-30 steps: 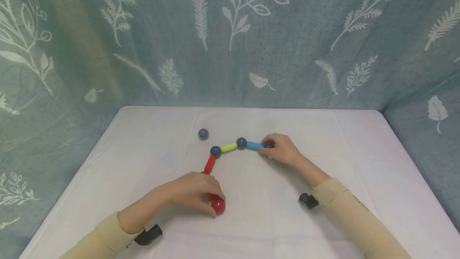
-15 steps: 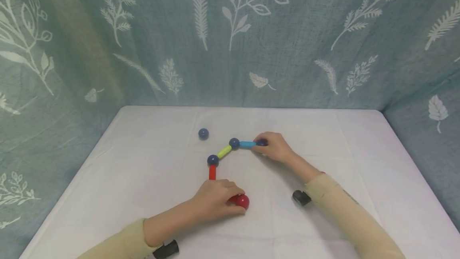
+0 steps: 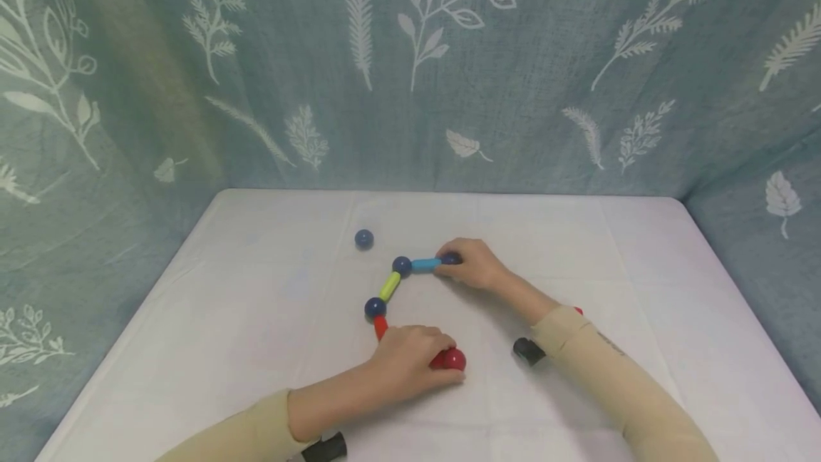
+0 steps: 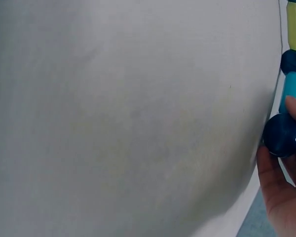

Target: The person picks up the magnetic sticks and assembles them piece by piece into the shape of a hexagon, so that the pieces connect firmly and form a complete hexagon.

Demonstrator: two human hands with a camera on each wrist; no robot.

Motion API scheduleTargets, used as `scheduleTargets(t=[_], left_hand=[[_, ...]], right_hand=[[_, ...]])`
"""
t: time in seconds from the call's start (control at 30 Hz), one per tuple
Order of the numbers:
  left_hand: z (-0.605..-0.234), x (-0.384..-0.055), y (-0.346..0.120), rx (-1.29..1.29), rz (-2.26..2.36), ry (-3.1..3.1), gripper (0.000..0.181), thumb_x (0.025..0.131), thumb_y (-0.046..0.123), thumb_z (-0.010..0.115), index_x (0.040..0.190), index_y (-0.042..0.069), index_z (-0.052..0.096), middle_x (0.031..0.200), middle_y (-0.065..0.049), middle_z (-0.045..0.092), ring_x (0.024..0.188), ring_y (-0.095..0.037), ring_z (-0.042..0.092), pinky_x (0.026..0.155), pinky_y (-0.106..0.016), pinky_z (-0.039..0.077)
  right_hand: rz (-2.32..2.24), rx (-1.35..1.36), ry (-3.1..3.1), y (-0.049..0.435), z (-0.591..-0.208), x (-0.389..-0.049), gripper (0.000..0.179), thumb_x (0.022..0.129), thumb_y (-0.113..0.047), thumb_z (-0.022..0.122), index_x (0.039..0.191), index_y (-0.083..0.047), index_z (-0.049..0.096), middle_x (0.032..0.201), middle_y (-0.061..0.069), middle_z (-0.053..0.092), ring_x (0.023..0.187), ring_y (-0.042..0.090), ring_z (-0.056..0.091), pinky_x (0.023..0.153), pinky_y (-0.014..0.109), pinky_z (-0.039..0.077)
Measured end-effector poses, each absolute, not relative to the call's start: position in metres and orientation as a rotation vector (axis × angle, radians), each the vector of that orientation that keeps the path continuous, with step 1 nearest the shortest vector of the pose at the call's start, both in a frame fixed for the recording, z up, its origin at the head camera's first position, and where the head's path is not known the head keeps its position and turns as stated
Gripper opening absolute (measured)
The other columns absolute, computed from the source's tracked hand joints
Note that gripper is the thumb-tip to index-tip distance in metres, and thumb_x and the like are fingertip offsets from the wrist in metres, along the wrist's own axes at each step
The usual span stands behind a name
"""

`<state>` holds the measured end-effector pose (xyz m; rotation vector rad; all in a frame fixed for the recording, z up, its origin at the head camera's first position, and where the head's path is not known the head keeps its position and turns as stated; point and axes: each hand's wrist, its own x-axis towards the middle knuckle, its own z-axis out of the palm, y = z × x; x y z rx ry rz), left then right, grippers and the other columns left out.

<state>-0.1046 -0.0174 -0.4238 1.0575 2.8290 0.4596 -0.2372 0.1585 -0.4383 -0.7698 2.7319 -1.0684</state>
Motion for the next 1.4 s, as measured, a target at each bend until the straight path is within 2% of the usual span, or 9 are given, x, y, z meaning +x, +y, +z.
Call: scheduleTargets(t=[0.13, 0.23, 0.37, 0.57, 0.7, 0.87, 1.1, 1.3, 1.4], left_hand=[[-0.423, -0.11, -0.016, 1.059, 0.511, 2.773, 0.043, 0.084, 0.053, 0.071, 0.107, 0.017, 0.071, 0.082, 0.01, 0.065, 0.067, 0.0, 0.05, 0.056, -0.018, 0.038], [-0.419, -0.123, -0.02, 1.068, 0.567, 2.758, 0.048, 0.084, 0.056, 0.069, 0.112, 0.017, 0.071, 0.091, 0.01, 0.069, 0.075, 0.0, 0.057, 0.061, -0.018, 0.044], [-0.412, -0.153, -0.03, 1.067, 0.621, 2.813, 0.04, 0.088, 0.046, 0.068, 0.114, 0.015, 0.07, 0.105, 0.005, 0.071, 0.097, -0.009, 0.064, 0.076, -0.022, 0.051], [-0.416, -0.201, -0.044, 1.083, 0.624, 2.93, 0.031, 0.09, 0.027, 0.071, 0.117, 0.011, 0.067, 0.112, -0.003, 0.066, 0.106, -0.019, 0.059, 0.087, -0.031, 0.05], [-0.421, -0.22, -0.045, 1.078, 0.636, 2.873, 0.039, 0.09, 0.028, 0.071, 0.124, 0.011, 0.063, 0.119, -0.004, 0.064, 0.112, -0.02, 0.057, 0.093, -0.033, 0.048], [-0.423, -0.233, -0.038, 1.015, 0.654, 2.753, 0.048, 0.091, 0.031, 0.07, 0.134, 0.012, 0.057, 0.124, -0.004, 0.063, 0.116, -0.019, 0.057, 0.097, -0.034, 0.045], [-0.425, -0.239, -0.031, 0.962, 0.677, 2.665, 0.048, 0.093, 0.029, 0.067, 0.138, 0.014, 0.054, 0.126, -0.004, 0.062, 0.119, -0.019, 0.055, 0.101, -0.034, 0.042], [-0.428, -0.24, -0.03, 0.917, 0.729, 2.656, 0.044, 0.094, 0.026, 0.065, 0.136, 0.015, 0.056, 0.128, -0.003, 0.062, 0.119, -0.018, 0.056, 0.101, -0.034, 0.042], [-0.429, -0.241, -0.031, 0.916, 0.741, 2.662, 0.044, 0.094, 0.026, 0.066, 0.136, 0.016, 0.057, 0.127, -0.002, 0.063, 0.119, -0.018, 0.056, 0.101, -0.035, 0.043]], right_hand=[[-1.043, -0.806, 2.721, 0.157, -0.438, -0.236, 0.022, 0.088, -0.02, 0.072, 0.108, -0.008, 0.071, 0.102, 0.002, 0.068, 0.095, 0.019, 0.062, 0.082, 0.038, 0.05], [-1.039, -0.83, 2.715, 0.158, -0.437, -0.235, 0.023, 0.088, -0.017, 0.072, 0.109, -0.008, 0.07, 0.103, 0.003, 0.068, 0.096, 0.02, 0.062, 0.084, 0.04, 0.05], [-1.049, -0.842, 2.705, 0.16, -0.436, -0.233, 0.026, 0.088, -0.013, 0.072, 0.112, -0.006, 0.069, 0.107, 0.007, 0.068, 0.103, 0.026, 0.062, 0.089, 0.044, 0.049], [-1.065, -0.862, 2.678, 0.167, -0.437, -0.231, 0.038, 0.086, -0.011, 0.073, 0.122, -0.001, 0.063, 0.118, 0.014, 0.066, 0.111, 0.032, 0.06, 0.093, 0.045, 0.048], [-1.083, -0.831, 2.658, 0.178, -0.433, -0.227, 0.043, 0.087, -0.01, 0.072, 0.126, 0.001, 0.06, 0.119, 0.016, 0.064, 0.108, 0.031, 0.062, 0.088, 0.041, 0.052], [-1.071, -0.759, 2.7, 0.207, -0.424, -0.217, 0.034, 0.09, -0.013, 0.069, 0.122, -0.003, 0.064, 0.118, 0.011, 0.065, 0.108, 0.028, 0.06, 0.088, 0.041, 0.052], [-0.977, -0.66, 2.751, 0.268, -0.415, -0.191, 0.021, 0.09, -0.016, 0.07, 0.11, -0.009, 0.071, 0.108, 0.003, 0.068, 0.101, 0.024, 0.062, 0.085, 0.04, 0.053], [-0.876, -0.591, 2.716, 0.311, -0.409, -0.172, 0.02, 0.089, -0.019, 0.072, 0.107, -0.01, 0.071, 0.104, -0.001, 0.068, 0.095, 0.015, 0.061, 0.083, 0.031, 0.053], [-0.86, -0.61, 2.706, 0.324, -0.409, -0.165, 0.022, 0.088, -0.017, 0.073, 0.107, -0.007, 0.07, 0.104, 0.002, 0.069, 0.095, 0.015, 0.062, 0.081, 0.03, 0.053]])
